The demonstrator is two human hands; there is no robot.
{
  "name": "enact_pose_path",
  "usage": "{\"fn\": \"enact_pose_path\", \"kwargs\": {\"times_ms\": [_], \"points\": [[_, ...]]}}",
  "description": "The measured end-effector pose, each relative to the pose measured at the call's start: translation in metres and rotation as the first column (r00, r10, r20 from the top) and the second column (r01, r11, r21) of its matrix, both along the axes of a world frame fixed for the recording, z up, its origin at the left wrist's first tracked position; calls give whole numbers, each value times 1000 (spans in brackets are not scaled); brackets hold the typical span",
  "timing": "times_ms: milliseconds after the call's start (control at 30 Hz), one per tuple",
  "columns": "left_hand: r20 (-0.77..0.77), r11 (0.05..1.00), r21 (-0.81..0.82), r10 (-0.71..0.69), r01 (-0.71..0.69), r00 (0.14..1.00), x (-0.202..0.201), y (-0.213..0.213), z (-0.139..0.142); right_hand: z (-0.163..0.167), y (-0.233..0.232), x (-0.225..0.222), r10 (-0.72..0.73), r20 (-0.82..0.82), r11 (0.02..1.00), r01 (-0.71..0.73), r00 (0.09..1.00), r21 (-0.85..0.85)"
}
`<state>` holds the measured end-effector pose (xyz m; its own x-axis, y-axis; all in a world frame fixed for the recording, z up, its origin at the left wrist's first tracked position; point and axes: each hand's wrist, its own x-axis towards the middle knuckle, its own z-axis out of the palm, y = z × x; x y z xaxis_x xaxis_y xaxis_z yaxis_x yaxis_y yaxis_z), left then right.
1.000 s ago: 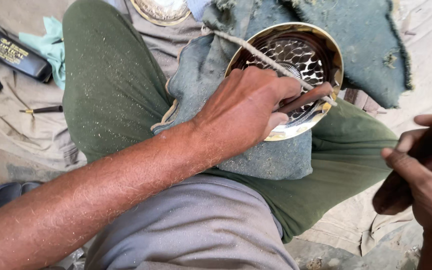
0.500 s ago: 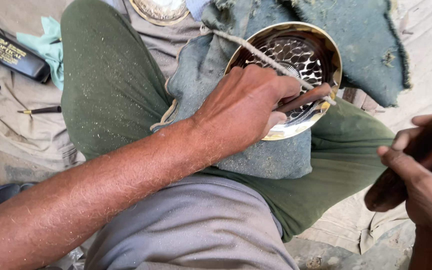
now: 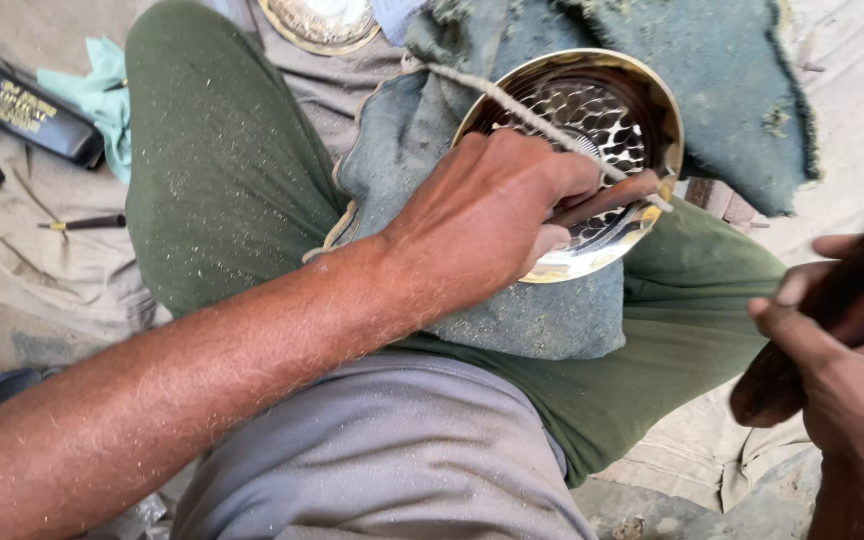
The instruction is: The person sits cross-legged with a decorated brass plate resting on a cloth pad on their lap. They hold a small punch against the plate's patterned surface and repeatedly strike it with a wooden mallet, repositioning the punch to work the design across the plate.
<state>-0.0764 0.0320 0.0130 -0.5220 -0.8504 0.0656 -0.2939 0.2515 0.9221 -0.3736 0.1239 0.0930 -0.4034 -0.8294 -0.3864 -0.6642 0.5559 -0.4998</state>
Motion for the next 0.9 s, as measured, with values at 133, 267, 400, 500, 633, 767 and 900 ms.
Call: {"fn": "enact_pose_path", "kwargs": {"times_ms": [133,267,400,500,633,767,900], "points": [[36,999,26,-36,35,999,-3,-2,0,2,-5,4,312,45,906,-312,949,285],[26,1000,5,17,-17,1000,-4,-1,0,4,-14,7,-141,156,981,117,978,155],[34,999,45,-25,23,999,-2,-1,0,5,-11,16,-72,68,971,54,995,234],[-1,999,-52,0,0,1000,0,-2,-1,6,-2,22,9,-15,999,-8,1000,52],[15,999,-32,-14,14,1000,-2,-2,-2,8,-1,22,147,-184,951,-88,972,297],[14,1000,-17,-12,12,1000,-1,-1,-1,6,-7,20,151,-88,977,-135,985,167],[25,999,-33,-10,10,1000,0,-2,-1,7,-4,21,236,-199,922,-154,951,356]]}}
